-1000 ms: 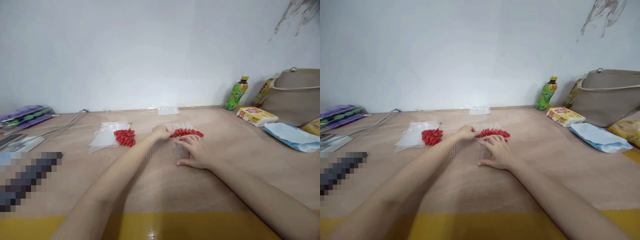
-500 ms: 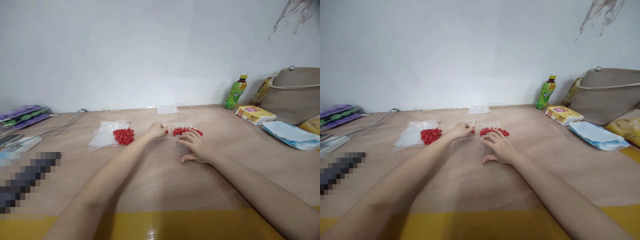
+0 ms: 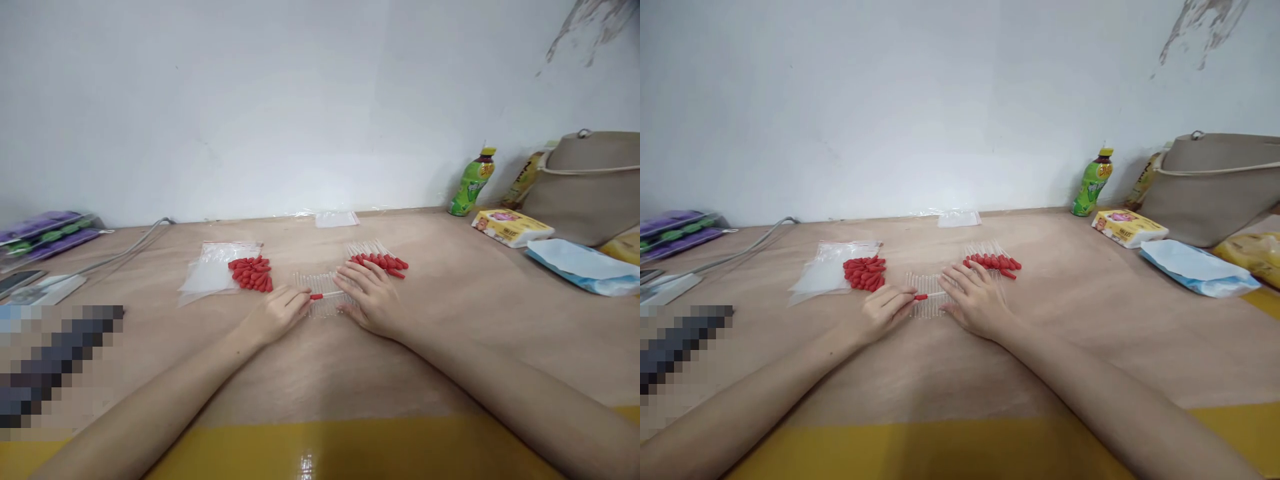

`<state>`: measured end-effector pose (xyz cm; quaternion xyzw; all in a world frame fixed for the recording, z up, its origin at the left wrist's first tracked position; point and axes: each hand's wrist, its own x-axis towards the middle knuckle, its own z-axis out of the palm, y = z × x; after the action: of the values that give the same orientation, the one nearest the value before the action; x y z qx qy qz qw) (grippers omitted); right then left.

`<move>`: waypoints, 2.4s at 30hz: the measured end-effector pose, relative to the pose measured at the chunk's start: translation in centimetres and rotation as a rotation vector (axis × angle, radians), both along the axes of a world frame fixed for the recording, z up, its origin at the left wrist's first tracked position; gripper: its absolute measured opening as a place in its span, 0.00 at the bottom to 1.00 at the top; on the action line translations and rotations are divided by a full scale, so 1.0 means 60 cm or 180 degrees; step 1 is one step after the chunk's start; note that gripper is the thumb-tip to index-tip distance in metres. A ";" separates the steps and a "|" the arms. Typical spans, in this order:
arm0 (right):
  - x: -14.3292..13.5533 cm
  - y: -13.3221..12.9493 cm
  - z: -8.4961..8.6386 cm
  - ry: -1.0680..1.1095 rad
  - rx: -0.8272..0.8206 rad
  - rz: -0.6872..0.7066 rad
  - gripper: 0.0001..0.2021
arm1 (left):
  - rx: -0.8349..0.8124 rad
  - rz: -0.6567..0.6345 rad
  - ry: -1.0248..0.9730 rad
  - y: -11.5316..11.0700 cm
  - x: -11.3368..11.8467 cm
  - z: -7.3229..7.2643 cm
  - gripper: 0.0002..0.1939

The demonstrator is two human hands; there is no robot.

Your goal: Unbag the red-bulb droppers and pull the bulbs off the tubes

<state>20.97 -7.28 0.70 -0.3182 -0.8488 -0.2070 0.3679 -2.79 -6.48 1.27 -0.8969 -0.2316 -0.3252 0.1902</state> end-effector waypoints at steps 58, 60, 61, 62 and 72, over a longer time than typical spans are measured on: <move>0.031 -0.017 -0.005 -0.0147 0.0337 0.0951 0.13 | -0.0527 -0.0143 0.0126 -0.034 0.012 0.016 0.07; 0.040 -0.008 -0.008 0.0179 0.0235 0.0553 0.12 | -0.0502 0.0099 -0.0042 -0.025 -0.002 0.013 0.06; 0.043 -0.002 -0.008 0.0319 0.0167 0.0302 0.11 | -0.0516 0.0216 -0.0109 -0.019 -0.007 0.011 0.06; 0.044 0.003 -0.008 0.0413 0.0095 0.0052 0.10 | -0.0546 0.0302 -0.0180 -0.014 -0.012 0.010 0.06; 0.012 0.023 -0.009 0.0612 -0.0366 -0.0813 0.10 | -0.0635 0.0926 -0.1148 0.031 -0.032 0.012 0.16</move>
<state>21.70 -5.89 0.15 -0.4624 -0.7728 -0.1718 0.3994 -4.71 -4.61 2.01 -0.7960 -0.4193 -0.4247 0.1012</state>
